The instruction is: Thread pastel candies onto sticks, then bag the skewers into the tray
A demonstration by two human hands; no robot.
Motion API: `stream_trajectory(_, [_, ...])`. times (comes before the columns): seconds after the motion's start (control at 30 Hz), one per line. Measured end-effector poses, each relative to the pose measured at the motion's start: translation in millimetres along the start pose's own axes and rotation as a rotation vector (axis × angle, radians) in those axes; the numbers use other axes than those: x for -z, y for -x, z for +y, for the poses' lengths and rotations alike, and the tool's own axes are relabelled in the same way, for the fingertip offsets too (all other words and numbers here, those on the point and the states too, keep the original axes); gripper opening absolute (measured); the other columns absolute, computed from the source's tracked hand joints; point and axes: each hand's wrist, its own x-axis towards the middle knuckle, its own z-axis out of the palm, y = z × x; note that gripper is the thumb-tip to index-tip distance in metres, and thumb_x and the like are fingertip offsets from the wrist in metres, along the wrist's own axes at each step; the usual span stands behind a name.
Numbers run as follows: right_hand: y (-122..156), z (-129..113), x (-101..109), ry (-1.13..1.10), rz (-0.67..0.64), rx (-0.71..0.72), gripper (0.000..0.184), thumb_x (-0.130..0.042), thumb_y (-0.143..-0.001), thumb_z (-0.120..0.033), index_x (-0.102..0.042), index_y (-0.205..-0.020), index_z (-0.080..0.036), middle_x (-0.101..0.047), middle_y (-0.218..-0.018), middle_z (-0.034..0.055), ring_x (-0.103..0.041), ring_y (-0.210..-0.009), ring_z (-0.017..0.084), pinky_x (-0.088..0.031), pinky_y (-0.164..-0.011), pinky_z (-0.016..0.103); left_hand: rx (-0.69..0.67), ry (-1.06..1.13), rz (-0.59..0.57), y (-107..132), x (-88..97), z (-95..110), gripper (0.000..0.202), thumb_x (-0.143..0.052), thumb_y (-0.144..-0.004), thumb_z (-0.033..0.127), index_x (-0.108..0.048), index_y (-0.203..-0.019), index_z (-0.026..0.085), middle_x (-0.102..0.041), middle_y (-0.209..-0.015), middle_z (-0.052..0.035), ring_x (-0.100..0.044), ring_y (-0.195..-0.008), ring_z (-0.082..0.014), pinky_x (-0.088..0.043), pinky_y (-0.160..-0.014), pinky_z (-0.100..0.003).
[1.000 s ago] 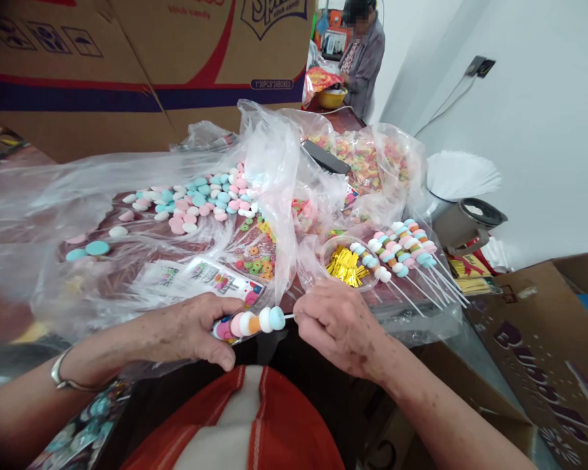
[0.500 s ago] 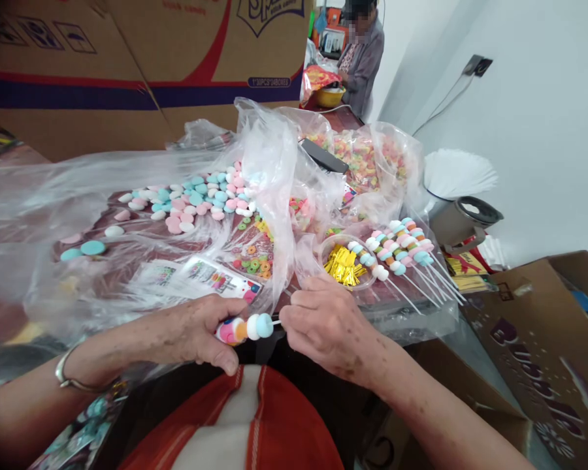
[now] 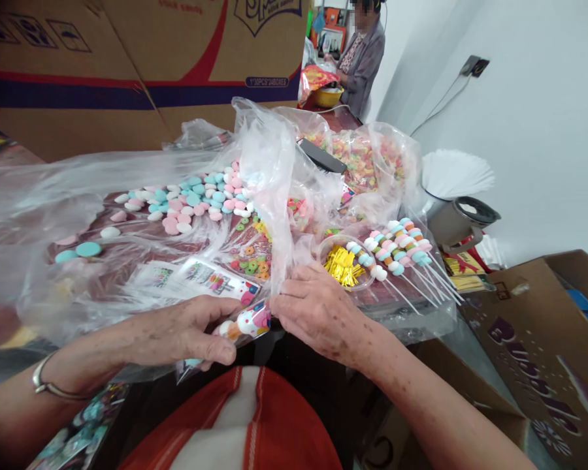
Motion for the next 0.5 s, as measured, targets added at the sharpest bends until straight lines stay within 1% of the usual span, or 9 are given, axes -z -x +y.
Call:
stream_trajectory(0.07, [-2.7,-1.8,-3.0,-0.017,-0.038,0.014,0.024,-0.048,-0.097,-0.016,-0.063,-0.078,-0.017,-0.055,-0.070,0.0012,-0.041,-0.073,0.017,-0.031,-0.071,0.032,0.033,0.118,-0.054,0.6,-4.1,-2.9,0.034,-0.067,-0.083,0.051,-0.058,-0.088,0.018,-0.052,-0.065,0.0056,-0.047,-0.054,-0.0107,-0.034,-0.048,-0.021])
stream_trajectory(0.13, [-6.8,-5.0,-8.8,-0.036,-0.051,0.045,0.029,-0.046,-0.098,-0.016,-0.059,-0.071,-0.017,-0.055,-0.069,0.0012,-0.042,-0.071,0.017,-0.031,-0.069,0.032,0.021,0.166,-0.038,-2.5,-11.1,-3.9,0.030,-0.067,-0.084,0.047,-0.057,-0.086,0.018,-0.052,-0.063,0.0060,-0.046,-0.053,-0.0105,-0.035,-0.049,-0.022])
stream_trajectory(0.2, [-9.9,-7.1,-13.0,-0.026,-0.040,0.071,0.031,-0.046,-0.098,-0.016,-0.058,-0.069,-0.017,-0.056,-0.068,0.0014,-0.043,-0.071,0.017,-0.032,-0.068,0.032,-0.009,0.195,0.002,-6.5,-17.2,-2.5,0.028,-0.068,-0.083,0.044,-0.056,-0.086,0.019,-0.052,-0.063,0.0064,-0.045,-0.052,-0.0097,-0.036,-0.048,-0.021])
stream_trajectory(0.27, [-10.4,-6.6,-12.6,-0.016,-0.006,0.057,0.024,-0.049,-0.097,-0.017,-0.062,-0.078,-0.017,-0.060,-0.073,0.0024,-0.048,-0.074,0.017,-0.036,-0.070,0.032,-0.024,0.238,0.036,-8.9,-20.1,0.5,0.027,-0.068,-0.083,0.043,-0.055,-0.087,0.019,-0.052,-0.061,0.0072,-0.042,-0.048,-0.0084,-0.034,-0.045,-0.020])
stream_trajectory(0.3, [-9.5,-5.5,-10.8,-0.018,0.033,0.018,0.017,-0.050,-0.097,-0.019,-0.064,-0.088,-0.016,-0.063,-0.080,0.0041,-0.052,-0.080,0.018,-0.039,-0.074,0.033,-0.019,0.265,0.048,-9.3,-20.3,2.2,0.028,-0.066,-0.085,0.045,-0.054,-0.088,0.019,-0.051,-0.060,0.0076,-0.040,-0.046,-0.0078,-0.032,-0.043,-0.019])
stream_trajectory(0.33, [-8.0,-4.0,-8.5,-0.021,0.090,-0.044,0.015,-0.051,-0.098,-0.021,-0.064,-0.101,-0.016,-0.066,-0.091,0.0068,-0.055,-0.088,0.020,-0.042,-0.079,0.034,-0.011,0.290,0.062,-9.5,-20.0,4.0,0.030,-0.061,-0.088,0.049,-0.053,-0.087,0.020,-0.051,-0.058,0.0077,-0.038,-0.043,-0.0072,-0.031,-0.042,-0.019])
stream_trajectory(0.4, [-4.4,-0.6,-4.6,-0.012,0.202,-0.190,0.028,-0.049,-0.099,-0.026,-0.056,-0.123,-0.012,-0.066,-0.110,0.0133,-0.058,-0.102,0.023,-0.045,-0.088,0.037,0.000,0.328,0.112,-9.7,-19.1,6.9,0.039,-0.050,-0.093,0.057,-0.052,-0.082,0.019,-0.054,-0.060,0.0057,-0.037,-0.041,-0.0061,-0.032,-0.042,-0.019])
stream_trajectory(0.43, [-2.7,0.8,-3.9,0.002,0.234,-0.246,0.031,-0.046,-0.100,-0.026,-0.054,-0.126,-0.011,-0.066,-0.114,0.0152,-0.059,-0.105,0.024,-0.046,-0.090,0.038,0.009,0.342,0.141,-10.1,-19.0,7.9,0.044,-0.046,-0.094,0.060,-0.052,-0.079,0.019,-0.055,-0.062,0.0043,-0.038,-0.041,-0.0058,-0.033,-0.042,-0.019])
stream_trajectory(0.5, [-0.6,2.1,-6.2,0.018,0.234,-0.277,0.027,-0.042,-0.102,-0.025,-0.058,-0.119,-0.012,-0.069,-0.105,0.0139,-0.062,-0.099,0.023,-0.048,-0.087,0.037,0.044,0.331,0.198,-11.8,-19.8,8.6,0.050,-0.043,-0.093,0.064,-0.053,-0.076,0.018,-0.057,-0.060,0.0023,-0.039,-0.039,-0.0061,-0.032,-0.040,-0.019])
